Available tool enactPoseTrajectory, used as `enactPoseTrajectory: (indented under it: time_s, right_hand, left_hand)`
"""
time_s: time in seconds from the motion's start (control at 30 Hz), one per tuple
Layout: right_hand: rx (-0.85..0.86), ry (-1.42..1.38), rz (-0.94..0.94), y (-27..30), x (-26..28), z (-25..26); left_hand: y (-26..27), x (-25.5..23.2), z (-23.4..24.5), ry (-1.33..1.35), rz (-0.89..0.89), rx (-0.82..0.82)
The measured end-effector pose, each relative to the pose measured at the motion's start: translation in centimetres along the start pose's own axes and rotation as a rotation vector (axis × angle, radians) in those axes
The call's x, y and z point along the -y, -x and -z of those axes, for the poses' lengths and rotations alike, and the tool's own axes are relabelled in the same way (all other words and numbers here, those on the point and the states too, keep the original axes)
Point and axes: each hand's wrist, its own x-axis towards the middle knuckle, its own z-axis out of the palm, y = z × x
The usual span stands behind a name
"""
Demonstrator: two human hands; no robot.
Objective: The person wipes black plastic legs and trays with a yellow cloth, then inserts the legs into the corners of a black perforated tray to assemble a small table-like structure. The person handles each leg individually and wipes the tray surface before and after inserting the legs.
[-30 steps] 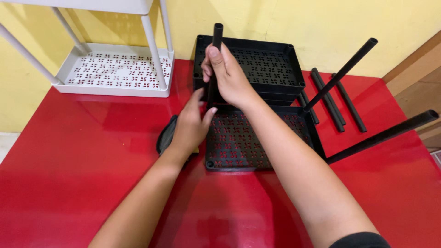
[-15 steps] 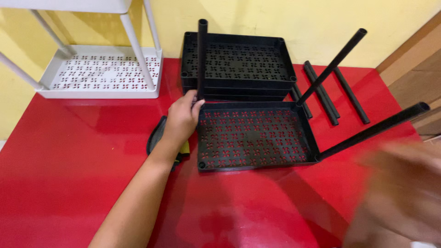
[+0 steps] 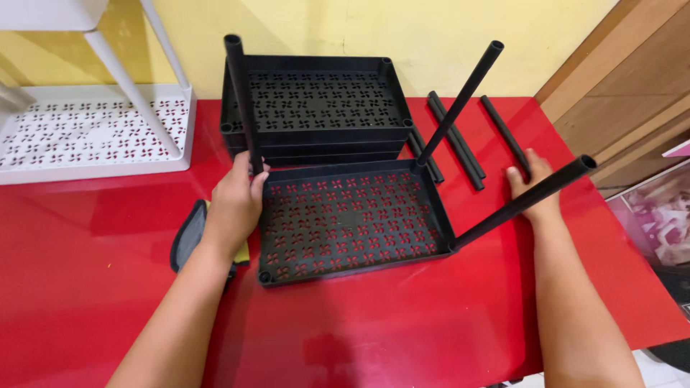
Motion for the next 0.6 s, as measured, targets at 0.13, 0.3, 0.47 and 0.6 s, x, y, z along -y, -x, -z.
enactPoseTrajectory:
  time_s: [0.13, 0.3, 0.47, 0.6]
  right_hand:
    - [0.171, -0.033, -0.064, 0.1, 2.3, -0.5]
    - [0.188, -0.252, 0.067, 0.9, 8.9, -0.5]
    - [0.331, -0.278, 0.146, 1.2, 14.3, 1.4]
    - [0.409, -0.298, 0.235, 0.8, 16.4, 2.0]
  left_hand:
    - [-0.3, 0.8, 0.2, -0.063, 0.067, 0.146]
    - [-0.6, 1.9, 1.3, -0.032, 0.139, 0.197]
    - [-1.0, 2.5, 2.6, 0.001, 0.191, 0.193]
    - [-0.6, 2.5, 2.3, 0.011, 0.169, 0.159]
